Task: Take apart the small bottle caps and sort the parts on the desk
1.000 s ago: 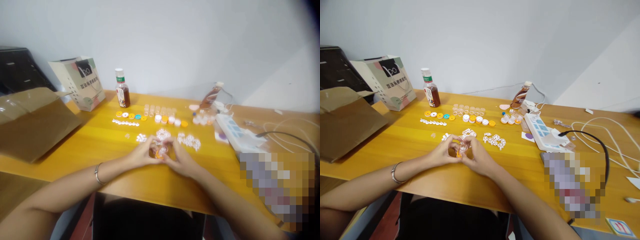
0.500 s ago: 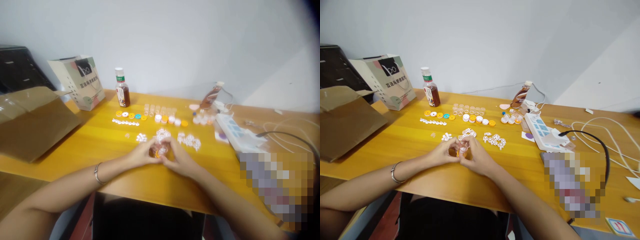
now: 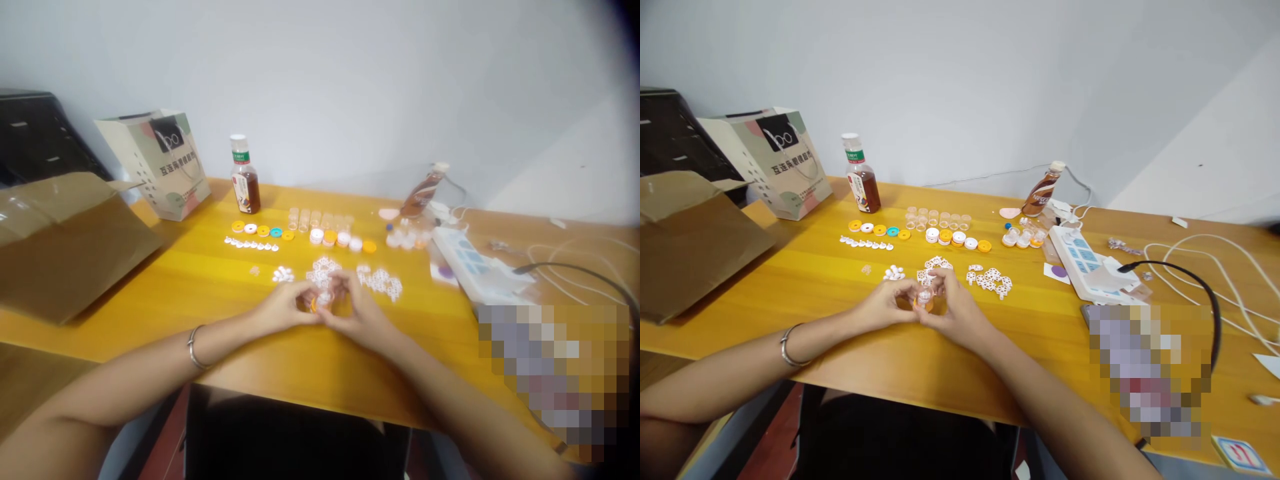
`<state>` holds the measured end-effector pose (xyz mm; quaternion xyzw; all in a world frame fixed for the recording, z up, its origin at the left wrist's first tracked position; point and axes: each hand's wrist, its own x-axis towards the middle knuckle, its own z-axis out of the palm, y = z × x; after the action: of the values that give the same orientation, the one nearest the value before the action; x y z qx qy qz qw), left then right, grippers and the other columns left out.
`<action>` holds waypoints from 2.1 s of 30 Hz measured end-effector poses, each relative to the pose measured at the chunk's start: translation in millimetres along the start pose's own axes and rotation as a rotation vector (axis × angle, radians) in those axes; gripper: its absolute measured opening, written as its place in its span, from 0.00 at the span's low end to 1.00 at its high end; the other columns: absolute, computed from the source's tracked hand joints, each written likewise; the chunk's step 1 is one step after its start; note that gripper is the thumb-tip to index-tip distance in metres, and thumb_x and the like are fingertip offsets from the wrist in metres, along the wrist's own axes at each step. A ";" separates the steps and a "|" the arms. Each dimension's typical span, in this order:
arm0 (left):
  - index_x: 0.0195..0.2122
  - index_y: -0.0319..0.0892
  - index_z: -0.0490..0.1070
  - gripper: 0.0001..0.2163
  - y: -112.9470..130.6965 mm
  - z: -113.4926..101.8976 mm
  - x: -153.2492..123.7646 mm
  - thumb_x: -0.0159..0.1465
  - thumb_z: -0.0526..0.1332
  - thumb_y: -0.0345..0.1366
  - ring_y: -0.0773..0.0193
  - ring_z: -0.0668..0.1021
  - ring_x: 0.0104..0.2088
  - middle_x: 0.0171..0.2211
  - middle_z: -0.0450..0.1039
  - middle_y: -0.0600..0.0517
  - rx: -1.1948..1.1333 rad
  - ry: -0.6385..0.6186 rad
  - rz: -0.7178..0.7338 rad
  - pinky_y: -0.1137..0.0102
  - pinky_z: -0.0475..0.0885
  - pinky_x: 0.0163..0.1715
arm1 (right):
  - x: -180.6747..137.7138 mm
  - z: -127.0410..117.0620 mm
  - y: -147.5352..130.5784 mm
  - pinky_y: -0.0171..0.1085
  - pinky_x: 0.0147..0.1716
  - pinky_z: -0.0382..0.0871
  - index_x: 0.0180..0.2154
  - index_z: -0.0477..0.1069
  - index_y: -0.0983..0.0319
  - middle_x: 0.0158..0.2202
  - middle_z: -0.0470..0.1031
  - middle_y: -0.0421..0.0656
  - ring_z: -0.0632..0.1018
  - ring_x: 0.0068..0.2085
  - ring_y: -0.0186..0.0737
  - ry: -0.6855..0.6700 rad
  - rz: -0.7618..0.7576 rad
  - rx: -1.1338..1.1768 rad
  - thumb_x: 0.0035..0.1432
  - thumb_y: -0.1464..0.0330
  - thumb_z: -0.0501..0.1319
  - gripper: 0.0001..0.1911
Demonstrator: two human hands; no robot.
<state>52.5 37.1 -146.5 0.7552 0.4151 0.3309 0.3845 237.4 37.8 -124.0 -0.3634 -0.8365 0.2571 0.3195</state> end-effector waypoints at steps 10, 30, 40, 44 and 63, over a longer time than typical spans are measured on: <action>0.37 0.38 0.70 0.15 1.5 -0.7 -0.6 0.52 0.64 0.41 0.66 0.73 0.30 0.29 0.72 0.52 0.032 -0.008 0.005 0.72 0.69 0.33 | 1.2 -3.5 -4.4 0.35 0.29 0.65 0.41 0.56 0.59 0.30 0.66 0.39 0.70 0.29 0.35 -0.102 0.090 0.031 0.53 0.67 0.57 0.14; 0.39 0.38 0.69 0.17 5.6 -4.4 0.1 0.52 0.64 0.43 0.65 0.74 0.31 0.32 0.73 0.50 0.053 -0.040 0.019 0.71 0.69 0.34 | 7.2 -18.8 -0.5 0.33 0.27 0.62 0.37 0.60 0.59 0.25 0.65 0.38 0.67 0.26 0.33 0.209 0.055 0.013 0.53 0.66 0.56 0.08; 0.40 0.39 0.69 0.19 3.9 -4.7 -0.4 0.51 0.65 0.44 0.65 0.74 0.33 0.34 0.74 0.50 0.055 -0.044 0.058 0.71 0.69 0.36 | 119.5 -49.5 42.2 0.33 0.30 0.64 0.40 0.65 0.63 0.30 0.72 0.42 0.72 0.30 0.36 0.307 0.287 -0.218 0.50 0.64 0.59 0.15; 0.40 0.40 0.70 0.18 6.1 -8.2 -1.2 0.51 0.65 0.45 0.65 0.74 0.33 0.33 0.74 0.50 0.070 -0.040 0.063 0.71 0.69 0.36 | 170.1 -38.7 50.0 0.32 0.30 0.63 0.43 0.68 0.64 0.33 0.74 0.44 0.73 0.31 0.36 0.131 0.358 -0.448 0.52 0.67 0.56 0.15; 0.40 0.41 0.69 0.17 12.0 -13.8 -2.8 0.52 0.64 0.44 0.64 0.74 0.35 0.35 0.74 0.51 0.073 -0.067 0.090 0.71 0.68 0.37 | 202.5 -11.5 52.3 0.34 0.29 0.64 0.39 0.69 0.66 0.38 0.75 0.52 0.75 0.35 0.44 -0.137 0.531 -0.678 0.45 0.67 0.63 0.17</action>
<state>44.4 34.6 -130.0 0.7973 0.3795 0.3068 0.3552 161.3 228.0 -80.6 -0.6323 -0.7705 0.0646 0.0486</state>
